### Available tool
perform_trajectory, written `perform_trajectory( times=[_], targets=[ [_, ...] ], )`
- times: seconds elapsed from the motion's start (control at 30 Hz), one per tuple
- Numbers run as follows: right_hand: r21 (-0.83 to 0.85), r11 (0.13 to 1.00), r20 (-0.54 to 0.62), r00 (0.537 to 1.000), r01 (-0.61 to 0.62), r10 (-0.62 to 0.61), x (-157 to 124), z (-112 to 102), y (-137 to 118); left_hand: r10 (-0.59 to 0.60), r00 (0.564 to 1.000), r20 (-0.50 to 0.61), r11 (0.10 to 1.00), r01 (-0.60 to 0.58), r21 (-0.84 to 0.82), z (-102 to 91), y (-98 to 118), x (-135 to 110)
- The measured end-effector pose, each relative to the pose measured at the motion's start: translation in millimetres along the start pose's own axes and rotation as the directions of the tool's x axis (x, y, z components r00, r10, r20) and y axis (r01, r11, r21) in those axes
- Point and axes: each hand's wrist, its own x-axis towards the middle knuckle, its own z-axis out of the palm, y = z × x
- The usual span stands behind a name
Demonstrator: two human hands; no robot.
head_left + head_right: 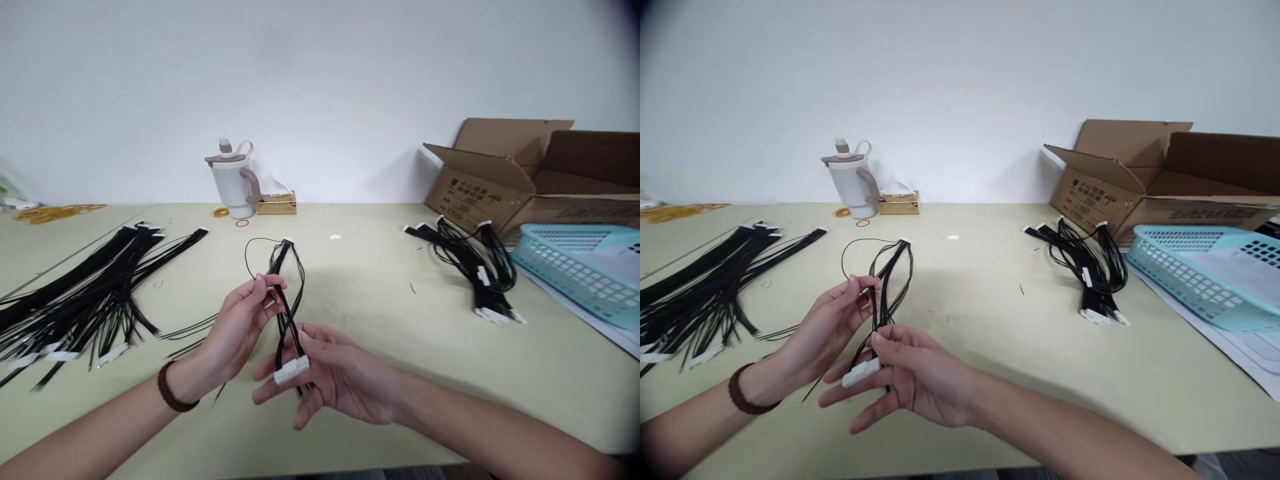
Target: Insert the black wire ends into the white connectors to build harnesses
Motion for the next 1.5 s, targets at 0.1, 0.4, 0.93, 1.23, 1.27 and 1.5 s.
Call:
perform_trajectory(
  times=[0.1, 0.4, 0.93, 1.23, 1.27, 1.5],
  targets=[
    [0.026, 0.998, -0.012, 0.998, 0.057, -0.056, 0, 0, 2, 0.004, 1.0, 0.009, 1.0, -0.004, 0.018, -2.7, -3, 2],
    [-0.127, 0.974, -0.366, 0.904, 0.189, -0.223, 1, -1, 1, 0.054, 0.995, 0.079, 0.967, -0.072, 0.244, -12.3, 5, 3],
    [-0.823, 0.535, -0.176, 0.811, 0.19, -0.558, -3, -10, 2, -0.077, 0.972, 0.222, 0.987, 0.042, 0.156, -12.6, 20, -9],
    [-0.944, 0.222, 0.021, 0.718, 0.243, -0.696, -5, -18, 7, 0.014, 0.97, 0.242, 0.959, -0.082, 0.272, -11.3, 15, -15],
    [-0.946, 0.207, 0.033, 0.71, 0.249, -0.703, -5, -19, 7, 0.02, 0.97, 0.242, 0.954, -0.091, 0.285, -11.4, 14, -16],
    [-0.945, 0.1, 0.148, 0.679, 0.311, -0.719, -9, -20, 7, 0.075, 0.969, 0.237, 0.953, -0.14, 0.268, -7.2, 13, -20]
  ],
)
